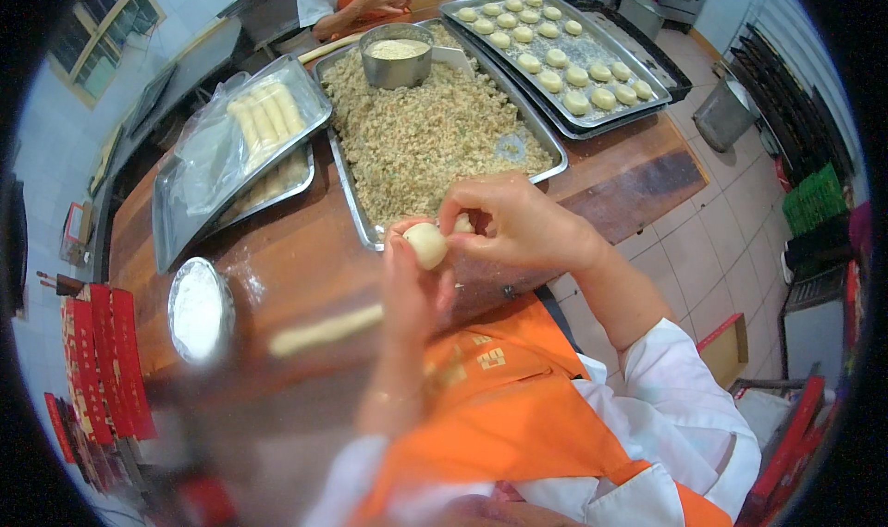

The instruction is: The person pinches off pieces from a roll of dough, flattens them, scoops filling into the center by hand, seals the dough around the filling, and places the formed balls onto a metal tray.

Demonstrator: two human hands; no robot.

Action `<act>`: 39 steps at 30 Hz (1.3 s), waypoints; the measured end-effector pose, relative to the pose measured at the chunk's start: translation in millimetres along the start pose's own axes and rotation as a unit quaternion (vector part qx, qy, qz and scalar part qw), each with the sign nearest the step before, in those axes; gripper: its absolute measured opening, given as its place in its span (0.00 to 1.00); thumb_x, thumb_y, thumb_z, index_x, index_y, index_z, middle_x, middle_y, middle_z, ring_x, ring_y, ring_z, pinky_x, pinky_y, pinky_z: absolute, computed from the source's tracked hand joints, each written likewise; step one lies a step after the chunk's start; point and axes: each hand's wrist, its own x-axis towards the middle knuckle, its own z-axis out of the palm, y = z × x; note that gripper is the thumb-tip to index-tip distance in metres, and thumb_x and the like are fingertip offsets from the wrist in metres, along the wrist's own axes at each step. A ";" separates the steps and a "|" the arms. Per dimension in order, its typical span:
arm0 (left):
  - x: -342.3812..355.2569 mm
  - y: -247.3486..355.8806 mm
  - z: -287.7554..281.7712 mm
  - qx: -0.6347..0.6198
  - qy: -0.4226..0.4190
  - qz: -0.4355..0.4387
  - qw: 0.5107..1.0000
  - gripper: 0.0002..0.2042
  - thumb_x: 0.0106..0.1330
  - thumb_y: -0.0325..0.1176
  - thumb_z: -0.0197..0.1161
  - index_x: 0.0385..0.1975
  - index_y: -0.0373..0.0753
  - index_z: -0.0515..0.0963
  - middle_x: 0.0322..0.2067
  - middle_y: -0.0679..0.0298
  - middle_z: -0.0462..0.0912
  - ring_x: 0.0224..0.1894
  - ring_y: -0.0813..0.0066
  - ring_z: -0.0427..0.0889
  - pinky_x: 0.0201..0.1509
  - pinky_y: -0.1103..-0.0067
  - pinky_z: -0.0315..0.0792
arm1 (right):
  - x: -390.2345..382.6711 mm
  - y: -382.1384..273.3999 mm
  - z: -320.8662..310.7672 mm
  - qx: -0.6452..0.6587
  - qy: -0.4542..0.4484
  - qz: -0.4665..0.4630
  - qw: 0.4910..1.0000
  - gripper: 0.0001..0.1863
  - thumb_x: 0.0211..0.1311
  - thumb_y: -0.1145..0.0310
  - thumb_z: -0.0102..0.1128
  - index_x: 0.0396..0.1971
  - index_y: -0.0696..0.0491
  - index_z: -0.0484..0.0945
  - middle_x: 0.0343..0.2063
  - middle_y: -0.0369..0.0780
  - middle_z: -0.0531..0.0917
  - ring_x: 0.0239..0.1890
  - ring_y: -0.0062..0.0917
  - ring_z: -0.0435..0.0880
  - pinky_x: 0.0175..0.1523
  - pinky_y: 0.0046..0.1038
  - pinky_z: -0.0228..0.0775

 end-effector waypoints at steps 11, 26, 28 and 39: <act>-3.3 0.6 6.7 0.057 0.052 0.020 0.997 0.19 0.79 0.47 0.43 0.56 0.37 0.62 0.40 0.59 0.76 0.35 0.73 0.78 0.39 0.78 0.74 | -2.7 -0.4 8.5 -0.053 -0.026 -0.043 0.997 0.08 0.49 0.78 0.65 0.30 0.55 0.77 0.26 0.38 0.79 0.29 0.31 0.80 0.35 0.29 0.73; -0.4 -8.7 4.7 0.260 0.119 0.085 0.955 0.19 0.78 0.47 0.45 0.52 0.36 0.69 0.35 0.63 0.78 0.29 0.84 0.74 0.29 0.86 0.71 | -0.1 5.7 22.6 -0.130 -0.001 -0.164 0.978 0.11 0.48 0.78 0.66 0.27 0.54 0.70 0.25 0.39 0.73 0.28 0.34 0.77 0.32 0.33 0.71; 0.6 -5.8 2.8 0.302 0.132 0.085 0.940 0.19 0.78 0.48 0.46 0.51 0.37 0.71 0.34 0.65 0.77 0.29 0.86 0.73 0.29 0.87 0.70 | -1.0 5.6 23.8 -0.158 -0.018 -0.153 0.975 0.12 0.48 0.78 0.66 0.26 0.54 0.69 0.25 0.39 0.73 0.28 0.35 0.77 0.33 0.33 0.71; -6.4 22.5 4.6 0.308 0.015 -0.008 0.951 0.15 0.68 0.31 0.62 0.53 0.36 0.74 0.40 0.68 0.77 0.40 0.82 0.75 0.43 0.84 0.72 | -1.8 2.5 19.3 -0.218 -0.069 -0.185 0.956 0.11 0.49 0.74 0.63 0.30 0.56 0.70 0.28 0.41 0.75 0.31 0.38 0.81 0.34 0.37 0.75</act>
